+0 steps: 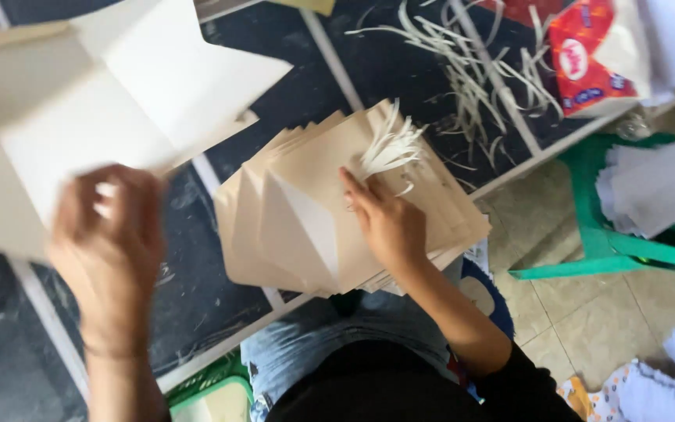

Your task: Threading rubber loops through slits in paper folders and stacking the finished products.

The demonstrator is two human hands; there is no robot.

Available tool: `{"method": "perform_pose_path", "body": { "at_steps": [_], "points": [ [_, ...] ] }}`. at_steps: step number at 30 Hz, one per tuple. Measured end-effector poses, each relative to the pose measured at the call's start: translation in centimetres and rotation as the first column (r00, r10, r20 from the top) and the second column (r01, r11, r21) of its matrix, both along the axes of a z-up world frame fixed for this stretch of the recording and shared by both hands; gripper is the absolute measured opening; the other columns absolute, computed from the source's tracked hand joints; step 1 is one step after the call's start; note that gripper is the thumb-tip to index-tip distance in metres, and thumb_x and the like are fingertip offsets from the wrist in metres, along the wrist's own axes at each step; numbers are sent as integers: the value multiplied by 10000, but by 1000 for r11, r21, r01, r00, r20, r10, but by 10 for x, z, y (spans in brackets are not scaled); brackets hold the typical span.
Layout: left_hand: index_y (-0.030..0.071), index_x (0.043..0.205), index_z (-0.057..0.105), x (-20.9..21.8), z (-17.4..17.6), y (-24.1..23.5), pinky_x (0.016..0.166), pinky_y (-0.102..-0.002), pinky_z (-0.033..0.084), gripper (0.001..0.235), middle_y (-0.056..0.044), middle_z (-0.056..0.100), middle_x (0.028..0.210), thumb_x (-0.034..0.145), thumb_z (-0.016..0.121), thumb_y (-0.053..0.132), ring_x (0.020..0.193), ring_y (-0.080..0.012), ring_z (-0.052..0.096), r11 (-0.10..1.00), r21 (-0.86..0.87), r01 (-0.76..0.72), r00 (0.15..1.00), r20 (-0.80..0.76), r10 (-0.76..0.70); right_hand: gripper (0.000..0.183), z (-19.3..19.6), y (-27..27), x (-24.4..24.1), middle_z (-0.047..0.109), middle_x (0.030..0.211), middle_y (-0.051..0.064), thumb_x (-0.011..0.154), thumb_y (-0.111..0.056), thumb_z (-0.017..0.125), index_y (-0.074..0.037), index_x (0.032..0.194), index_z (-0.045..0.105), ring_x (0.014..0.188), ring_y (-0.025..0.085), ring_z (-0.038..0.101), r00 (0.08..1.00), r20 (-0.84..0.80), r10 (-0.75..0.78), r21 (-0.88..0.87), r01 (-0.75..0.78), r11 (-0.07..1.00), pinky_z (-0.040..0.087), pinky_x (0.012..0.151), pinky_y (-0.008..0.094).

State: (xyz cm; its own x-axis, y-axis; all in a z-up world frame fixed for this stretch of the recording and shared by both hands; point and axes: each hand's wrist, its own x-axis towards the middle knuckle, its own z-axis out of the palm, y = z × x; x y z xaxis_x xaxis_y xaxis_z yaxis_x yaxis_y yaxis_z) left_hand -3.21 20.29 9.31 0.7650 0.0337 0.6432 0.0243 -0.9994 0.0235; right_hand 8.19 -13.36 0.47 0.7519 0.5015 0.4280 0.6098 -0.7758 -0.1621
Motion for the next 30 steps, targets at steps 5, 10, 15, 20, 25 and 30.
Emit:
{"method": "perform_pose_path", "body": {
  "at_steps": [5,10,15,20,25,30],
  "points": [
    [75,1287,744,-14,-12,-136,917,-455,648,239,-178,773,1353,1055,781,116,1145,-362,770,922,-341,183,976,-53,-213,177,18,6,-2,789,1308,113,965,-140,822,-146,1135,773,480,220,607,1000,8,4,-33,-4,999,419,345,319],
    [87,972,576,2,-71,-216,812,-473,562,217,-151,701,1306,1078,717,214,999,-363,685,858,-455,241,961,-13,-277,314,95,-8,30,759,1405,80,969,-117,713,-123,1282,740,1074,188,655,870,-487,-85,529,370,764,509,887,294],
    [121,1212,630,15,-101,-212,811,-429,492,271,-123,637,1281,1067,759,311,1036,-317,629,850,-465,248,957,-21,-291,366,145,-72,55,769,1338,110,1102,-15,664,-68,1460,712,1201,229,701,950,-293,-113,573,269,774,559,1038,356],
    [418,1565,572,19,-103,-209,1033,-494,444,537,-126,574,1455,1081,598,651,1312,-333,594,953,-299,38,982,-168,-92,566,139,-44,44,722,1254,136,1075,161,723,-149,1549,704,927,291,671,998,26,57,59,-58,997,514,676,393],
    [506,1622,498,23,-103,-205,1227,-779,9,664,-172,338,1742,998,698,616,1654,-439,214,870,-489,70,923,-299,-243,373,52,3,70,673,1067,33,1092,-332,659,-414,1455,674,582,333,746,994,19,104,-335,-92,938,647,562,514],
    [490,1634,478,24,-106,-202,1239,-783,128,640,-170,346,1750,1042,657,655,1644,-428,290,915,-394,85,941,-269,-204,436,39,51,126,692,1242,159,1095,-195,576,-318,1509,626,579,358,748,990,-102,95,-440,-131,888,605,489,503]
  ]
}}
